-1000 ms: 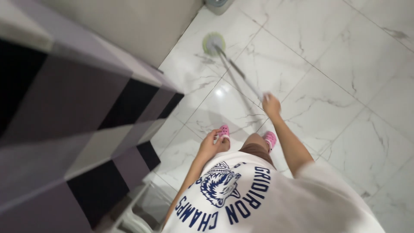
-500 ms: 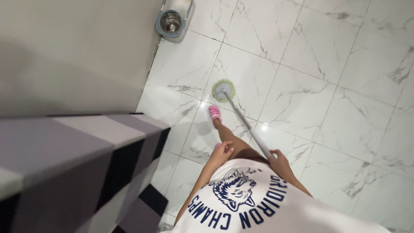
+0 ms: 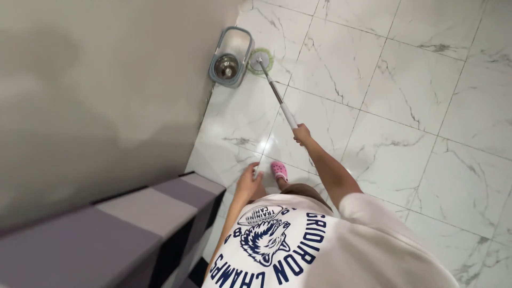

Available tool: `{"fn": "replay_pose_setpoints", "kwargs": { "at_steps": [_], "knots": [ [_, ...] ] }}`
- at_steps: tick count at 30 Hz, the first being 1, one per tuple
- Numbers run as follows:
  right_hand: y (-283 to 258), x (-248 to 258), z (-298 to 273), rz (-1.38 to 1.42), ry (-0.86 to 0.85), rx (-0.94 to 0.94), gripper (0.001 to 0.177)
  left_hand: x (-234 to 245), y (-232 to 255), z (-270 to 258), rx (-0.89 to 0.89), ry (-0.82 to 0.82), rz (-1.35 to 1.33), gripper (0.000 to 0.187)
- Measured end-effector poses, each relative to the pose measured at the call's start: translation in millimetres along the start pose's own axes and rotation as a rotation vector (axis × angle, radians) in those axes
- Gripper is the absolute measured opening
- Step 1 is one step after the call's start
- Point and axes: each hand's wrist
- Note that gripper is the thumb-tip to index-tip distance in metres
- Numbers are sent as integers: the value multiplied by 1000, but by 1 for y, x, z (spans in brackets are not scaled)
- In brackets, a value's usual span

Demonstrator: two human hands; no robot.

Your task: The person cleans the tiled floor using a mop, moving it back and forth across the white marble surface near a wooden door and a white storage unit.

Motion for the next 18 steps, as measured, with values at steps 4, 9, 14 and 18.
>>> {"fn": "replay_pose_setpoints", "kwargs": {
  "at_steps": [4, 9, 14, 18],
  "knots": [
    [-13, 2, 28, -57, 71, 118, 45, 41, 73, 24, -14, -342, 244, 49],
    [54, 40, -14, -204, 344, 283, 46, 43, 73, 109, -153, -616, 256, 53],
    [153, 42, -217, -141, 294, -135, 55, 45, 74, 193, -449, -637, 288, 54],
    [167, 3, -331, 164, 321, -484, 52, 61, 82, 234, -476, -688, 245, 52]
  ]
}}
Point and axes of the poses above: each hand's wrist, its own z-axis towards the middle knuckle, its own x-axis out of the back of the hand, y = z × x, and after that the axes turned 4 degrees about y, right-handed
